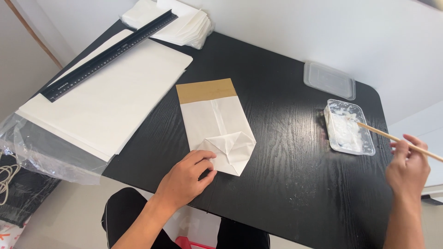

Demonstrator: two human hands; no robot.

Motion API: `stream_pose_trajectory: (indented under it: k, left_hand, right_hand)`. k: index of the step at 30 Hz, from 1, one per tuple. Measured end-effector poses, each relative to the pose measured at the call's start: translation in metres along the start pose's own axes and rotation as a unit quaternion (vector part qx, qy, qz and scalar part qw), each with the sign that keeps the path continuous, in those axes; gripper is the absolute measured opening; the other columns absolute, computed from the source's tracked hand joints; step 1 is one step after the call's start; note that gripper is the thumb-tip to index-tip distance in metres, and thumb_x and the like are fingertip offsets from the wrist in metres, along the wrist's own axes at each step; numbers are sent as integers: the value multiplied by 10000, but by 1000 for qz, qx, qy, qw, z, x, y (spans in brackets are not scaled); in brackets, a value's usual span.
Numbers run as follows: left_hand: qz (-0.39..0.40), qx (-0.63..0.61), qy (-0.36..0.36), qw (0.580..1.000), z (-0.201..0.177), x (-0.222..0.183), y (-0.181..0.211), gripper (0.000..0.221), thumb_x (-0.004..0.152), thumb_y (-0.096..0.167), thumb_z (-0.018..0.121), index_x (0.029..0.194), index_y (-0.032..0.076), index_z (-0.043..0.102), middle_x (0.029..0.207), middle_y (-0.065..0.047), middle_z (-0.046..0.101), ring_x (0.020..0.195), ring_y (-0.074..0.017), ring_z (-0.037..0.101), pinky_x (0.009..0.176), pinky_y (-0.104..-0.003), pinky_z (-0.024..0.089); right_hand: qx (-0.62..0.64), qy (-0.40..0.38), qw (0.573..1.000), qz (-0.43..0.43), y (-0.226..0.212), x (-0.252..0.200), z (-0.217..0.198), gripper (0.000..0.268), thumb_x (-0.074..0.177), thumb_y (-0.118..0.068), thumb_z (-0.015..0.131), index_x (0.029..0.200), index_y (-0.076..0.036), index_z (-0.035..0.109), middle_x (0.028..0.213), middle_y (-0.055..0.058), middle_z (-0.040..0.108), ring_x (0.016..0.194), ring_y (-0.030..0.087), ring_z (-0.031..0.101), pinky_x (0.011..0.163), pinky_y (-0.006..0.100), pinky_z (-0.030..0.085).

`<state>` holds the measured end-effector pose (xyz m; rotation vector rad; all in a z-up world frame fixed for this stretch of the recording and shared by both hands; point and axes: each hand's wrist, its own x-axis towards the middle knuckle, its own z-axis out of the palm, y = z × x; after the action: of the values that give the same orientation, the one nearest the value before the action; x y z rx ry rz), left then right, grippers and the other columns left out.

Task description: Folding and gluing the bottom of a paper bag to seal it.

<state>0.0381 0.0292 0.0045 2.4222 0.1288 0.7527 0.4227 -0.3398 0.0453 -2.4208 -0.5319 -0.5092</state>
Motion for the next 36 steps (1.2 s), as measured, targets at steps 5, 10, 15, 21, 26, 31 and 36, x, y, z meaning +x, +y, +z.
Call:
stream_pose_trajectory:
  k: [5,10,15,21,26,31,36]
  left_hand:
    - [-6,0,3,1000,0,1,2,80,910,79,712,851,69,660,1131,-58,684,1059,-237,681,830,-348,614]
    - [-8,1,9,1000,0,0,2,124,901,94,733,821,70,642,1115,-49,678,1013,-218,683,782,-338,621]
    - [-8,4,9,1000,0,0,1,130,891,96,748,824,76,638,1119,-44,681,1025,-223,684,766,-340,619]
    - [-3,8,10,1000,0,1,2,108,893,101,749,868,80,645,1126,-42,677,1030,-232,678,765,-347,625]
    - [10,16,10,1000,0,0,1,77,902,86,734,886,66,661,1130,-63,675,1020,-246,677,810,-355,620]
    - [-2,14,9,1000,0,0,2,88,901,92,737,853,76,665,1124,-49,682,1015,-231,679,770,-343,626]
    - [-4,14,7,1000,-1,1,3,89,898,97,740,857,80,663,1128,-49,684,1026,-227,680,790,-348,630]
  right_hand:
    - [32,21,999,-20,-4,20,14,172,1244,-179,519,1291,-34,600,1030,73,717,939,257,653,873,428,473]
    - [82,119,985,-99,2,22,17,121,1359,-52,534,1299,44,575,1044,135,702,976,229,691,913,390,518]
    - [71,134,983,-107,8,19,14,162,1397,-77,484,1325,55,546,1056,134,659,1003,242,655,916,403,495]
    - [41,114,988,-99,7,21,11,181,1398,-101,476,1323,47,546,1052,120,658,1021,253,637,857,421,474]
    - [22,95,991,-97,7,21,15,173,1366,-110,517,1286,30,581,1006,79,679,994,248,634,885,432,444]
    - [25,128,984,-120,6,20,12,164,1382,-52,520,1301,76,585,1041,148,666,978,267,640,802,410,466]
    - [-14,106,989,-100,5,20,13,198,1355,-149,489,1286,12,582,1002,57,680,924,269,633,966,504,366]
